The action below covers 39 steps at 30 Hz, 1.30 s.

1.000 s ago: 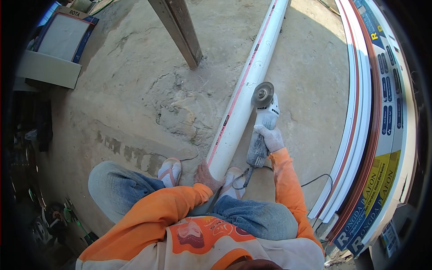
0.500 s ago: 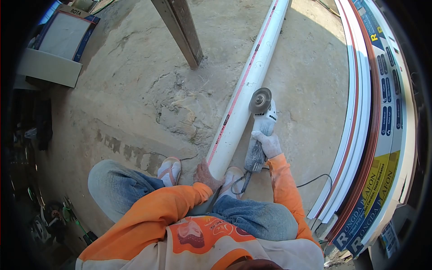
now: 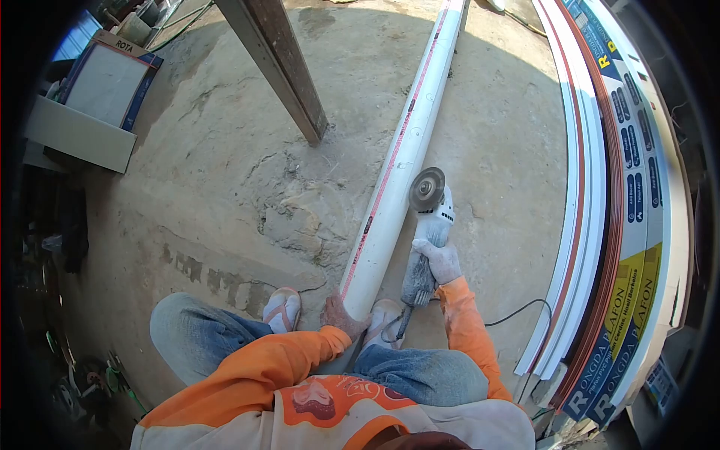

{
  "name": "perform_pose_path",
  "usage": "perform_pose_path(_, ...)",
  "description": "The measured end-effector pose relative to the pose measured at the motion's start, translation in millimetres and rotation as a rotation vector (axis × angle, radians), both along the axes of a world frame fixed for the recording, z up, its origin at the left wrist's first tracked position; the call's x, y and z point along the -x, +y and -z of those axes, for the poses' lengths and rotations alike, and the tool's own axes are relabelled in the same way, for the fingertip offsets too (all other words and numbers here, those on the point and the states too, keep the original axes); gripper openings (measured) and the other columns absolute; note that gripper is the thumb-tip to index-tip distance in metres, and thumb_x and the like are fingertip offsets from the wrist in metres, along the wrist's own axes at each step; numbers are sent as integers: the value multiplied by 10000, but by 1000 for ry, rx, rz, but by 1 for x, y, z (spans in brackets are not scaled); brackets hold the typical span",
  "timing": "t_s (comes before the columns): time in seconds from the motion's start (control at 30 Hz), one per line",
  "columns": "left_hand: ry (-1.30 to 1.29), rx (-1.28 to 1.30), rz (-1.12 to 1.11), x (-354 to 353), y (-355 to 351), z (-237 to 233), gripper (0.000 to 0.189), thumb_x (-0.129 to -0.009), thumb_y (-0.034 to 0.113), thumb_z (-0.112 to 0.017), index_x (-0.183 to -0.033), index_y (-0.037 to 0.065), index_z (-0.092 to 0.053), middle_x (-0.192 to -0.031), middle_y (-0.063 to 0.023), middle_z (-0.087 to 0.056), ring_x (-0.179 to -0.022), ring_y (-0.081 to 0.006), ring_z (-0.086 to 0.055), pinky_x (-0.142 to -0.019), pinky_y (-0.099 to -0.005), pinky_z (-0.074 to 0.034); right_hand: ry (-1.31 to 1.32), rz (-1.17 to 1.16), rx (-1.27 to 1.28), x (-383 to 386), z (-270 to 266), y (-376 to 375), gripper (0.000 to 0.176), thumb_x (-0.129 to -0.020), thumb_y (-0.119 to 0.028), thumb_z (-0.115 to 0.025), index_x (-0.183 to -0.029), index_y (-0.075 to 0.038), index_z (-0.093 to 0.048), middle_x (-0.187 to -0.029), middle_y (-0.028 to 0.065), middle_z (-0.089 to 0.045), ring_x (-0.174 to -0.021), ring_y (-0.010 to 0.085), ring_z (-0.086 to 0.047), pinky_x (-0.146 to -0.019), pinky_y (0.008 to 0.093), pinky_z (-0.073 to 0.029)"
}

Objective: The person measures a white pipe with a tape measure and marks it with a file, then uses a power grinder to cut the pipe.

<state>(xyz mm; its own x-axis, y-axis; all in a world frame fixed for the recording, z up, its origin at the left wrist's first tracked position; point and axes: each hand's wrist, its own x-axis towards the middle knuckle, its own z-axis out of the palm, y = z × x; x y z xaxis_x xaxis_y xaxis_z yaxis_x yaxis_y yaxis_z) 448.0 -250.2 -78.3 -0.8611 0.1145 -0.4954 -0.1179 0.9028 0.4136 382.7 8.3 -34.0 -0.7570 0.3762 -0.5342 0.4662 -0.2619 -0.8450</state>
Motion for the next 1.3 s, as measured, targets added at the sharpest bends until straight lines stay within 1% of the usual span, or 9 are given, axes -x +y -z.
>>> perform_pose_path(0.07,-78,-29,-30,2,0,-2,1130,-574,431,-783,-1410,17,-145,-1240,-267,-404,-1168,-419,-426,-989,-481,-360,86,60,-4,6,-17,14,442,-716,-208,-743,-1033,49,-572,-870,85,-635,-756,160,-614,-681,298,-504)
perform_pose_path(0.27,21,-124,43,17,2,13,1089,-563,396,-800,-1370,-23,-202,-1232,-264,-414,-1169,-411,-425,-993,-448,-373,182,214,-86,4,-22,67,411,-728,-179,-735,-1036,41,-572,-875,71,-628,-755,150,-610,-679,285,-500)
perform_pose_path(0.53,25,-195,51,53,19,-24,916,-563,352,-805,-1249,-19,-324,-1170,-251,-450,-1120,-395,-448,-974,-449,-382,165,361,-18,-14,-21,83,426,-728,-168,-733,-1046,63,-568,-893,80,-627,-764,156,-611,-678,280,-498)
perform_pose_path(0.67,53,-277,53,124,68,-18,924,-555,370,-816,-1240,-21,-333,-1156,-250,-468,-1118,-386,-463,-955,-442,-405,135,358,2,-13,-18,85,455,-728,-189,-735,-1051,80,-560,-899,91,-629,-761,159,-613,-676,280,-497)
perform_pose_path(0.77,-117,-142,33,184,111,-6,1065,-566,450,-809,-1333,-14,-235,-1231,-265,-431,-1165,-409,-438,-980,-437,-398,140,320,-3,-4,-21,87,456,-726,-204,-735,-1036,83,-564,-894,96,-631,-758,159,-613,-676,284,-498)
perform_pose_path(0.87,-36,-46,63,174,119,4,1128,-581,453,-799,-1385,0,-151,-1278,-268,-388,-1184,-419,-414,-983,-460,-388,163,302,-57,19,-16,92,437,-717,-222,-739,-994,78,-582,-869,99,-637,-745,158,-613,-668,289,-497)
perform_pose_path(1.07,225,-196,124,66,39,21,1029,-571,330,-818,-1350,4,-229,-1218,-277,-410,-1148,-418,-413,-981,-461,-366,137,143,-174,88,1,110,448,-685,-265,-750,-929,80,-602,-807,112,-644,-698,168,-619,-636,298,-495)
perform_pose_path(1.17,79,-204,63,22,11,7,973,-568,326,-813,-1307,-2,-272,-1175,-273,-430,-1108,-419,-439,-950,-466,-381,97,77,-156,125,5,111,448,-675,-266,-750,-914,86,-609,-778,116,-645,-664,180,-623,-615,304,-494)
perform_pose_path(1.3,-9,-84,-18,9,9,14,1082,-581,427,-798,-1365,-13,-196,-1228,-280,-397,-1160,-434,-409,-992,-483,-349,-10,-22,-200,159,8,105,439,-678,-306,-743,-888,62,-627,-739,90,-630,-595,161,-608,-561,293,-490)
